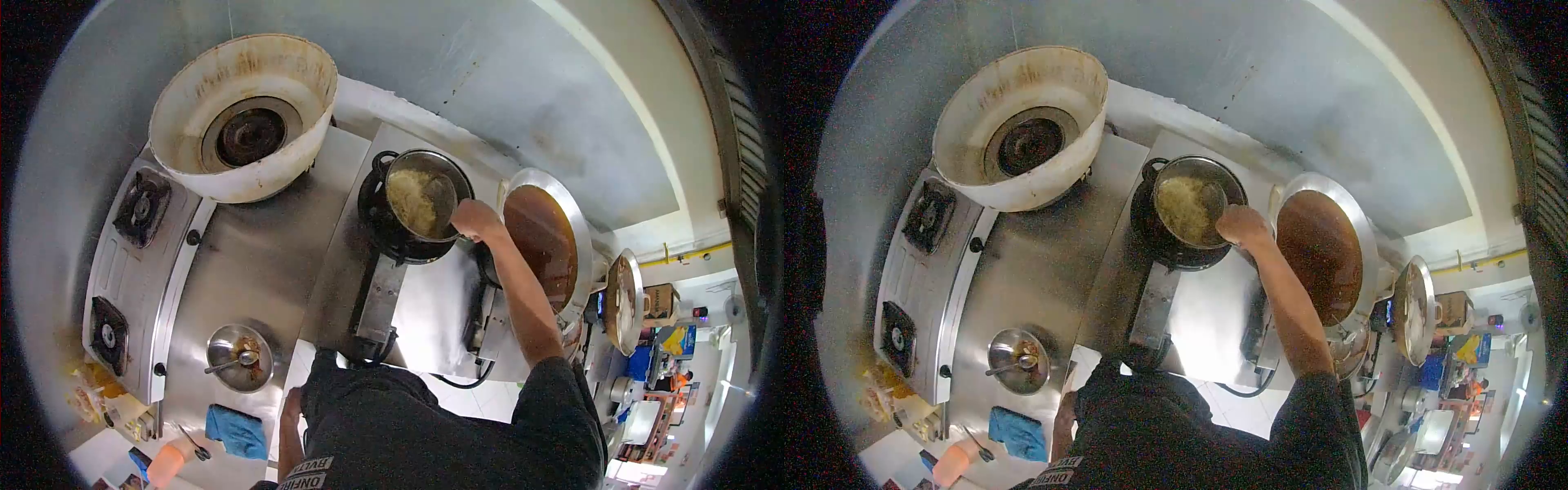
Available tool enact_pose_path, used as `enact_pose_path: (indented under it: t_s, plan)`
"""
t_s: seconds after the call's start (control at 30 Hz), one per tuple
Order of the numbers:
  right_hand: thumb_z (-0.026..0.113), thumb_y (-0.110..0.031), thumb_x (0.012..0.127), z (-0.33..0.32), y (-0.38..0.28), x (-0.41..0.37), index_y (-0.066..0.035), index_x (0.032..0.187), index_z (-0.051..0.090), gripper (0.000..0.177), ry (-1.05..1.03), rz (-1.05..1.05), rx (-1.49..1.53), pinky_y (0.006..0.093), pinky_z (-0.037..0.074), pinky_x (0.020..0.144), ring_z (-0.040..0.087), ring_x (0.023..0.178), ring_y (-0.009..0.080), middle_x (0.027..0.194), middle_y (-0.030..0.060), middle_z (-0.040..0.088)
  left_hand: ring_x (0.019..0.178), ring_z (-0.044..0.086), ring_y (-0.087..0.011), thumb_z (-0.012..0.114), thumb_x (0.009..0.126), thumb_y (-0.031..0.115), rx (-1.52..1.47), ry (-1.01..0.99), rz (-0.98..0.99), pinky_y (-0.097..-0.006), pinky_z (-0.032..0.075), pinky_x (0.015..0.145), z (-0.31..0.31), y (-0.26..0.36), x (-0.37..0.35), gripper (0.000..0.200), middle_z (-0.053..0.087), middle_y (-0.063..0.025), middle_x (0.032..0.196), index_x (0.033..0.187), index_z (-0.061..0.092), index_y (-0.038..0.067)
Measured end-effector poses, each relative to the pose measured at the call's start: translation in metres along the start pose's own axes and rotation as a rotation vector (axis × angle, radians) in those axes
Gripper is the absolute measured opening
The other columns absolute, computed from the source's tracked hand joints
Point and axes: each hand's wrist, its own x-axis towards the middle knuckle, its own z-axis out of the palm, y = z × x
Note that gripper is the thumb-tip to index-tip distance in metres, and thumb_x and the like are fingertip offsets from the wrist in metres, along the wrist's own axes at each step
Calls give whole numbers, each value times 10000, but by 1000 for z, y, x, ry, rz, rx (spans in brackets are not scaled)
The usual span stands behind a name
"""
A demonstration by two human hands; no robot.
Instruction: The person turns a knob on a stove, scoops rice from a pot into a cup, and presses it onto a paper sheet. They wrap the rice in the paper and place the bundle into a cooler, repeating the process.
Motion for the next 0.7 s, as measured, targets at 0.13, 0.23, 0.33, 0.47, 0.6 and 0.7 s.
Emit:
enact_pose_path:
  t_s: [0.13, 0.23, 0.33, 0.47, 0.6, 0.7]
  plan:
    - [516, -140, 865, -6, -12, 11, -30, 734, 638, 210, -33, 366, 948, 310, 450, 413, 599, 512, 185, 746, 97, 670, 945, 621, -234, 503, 993, 381, 590, 134, 184, -342, 474, 849, 58, 119, 26, 446, 667, -161, 989, 1164, 617, -16]
    - [503, -134, 861, 5, -20, 25, -40, 708, 565, 190, 24, 308, 1322, 300, 342, 367, 464, 421, 139, 616, 55, 590, 939, 627, -243, 539, 979, 396, 350, 59, 57, -361, 479, 853, 110, 213, 21, 453, 671, -165, 1003, 1140, 633, -16]
    - [506, -148, 872, 19, -25, 35, -38, 723, 561, 193, 105, 322, 1674, 293, 281, 352, 408, 386, 112, 553, 26, 537, 993, 644, -272, 581, 947, 440, 528, -114, 14, -374, 484, 875, 121, 198, 54, 509, 679, -179, 1055, 1155, 629, -22]
    - [507, -191, 889, 17, -18, 9, -54, 702, 549, 236, 85, 237, 1637, 266, 238, 345, 380, 378, 79, 540, 5, 492, 1011, 655, -283, 641, 891, 501, 598, -124, -70, -368, 494, 885, 133, 183, 74, 597, 693, -179, 1053, 1157, 632, -34]
    - [488, -218, 908, 12, -12, -13, -54, 724, 568, 259, 145, 173, 1495, 250, 227, 342, 368, 369, 73, 523, -2, 464, 939, 671, -273, 652, 875, 526, 467, -127, 69, -371, 511, 846, 133, 137, 103, 628, 705, -167, 986, 1155, 632, -36]
    - [461, -179, 914, 4, -12, -29, -36, 754, 581, 246, 185, 256, 1474, 270, 268, 322, 384, 366, 81, 550, 14, 489, 844, 673, -234, 647, 894, 495, 585, -271, -73, -364, 523, 782, 135, 160, 109, 566, 708, -150, 910, 1119, 655, -24]
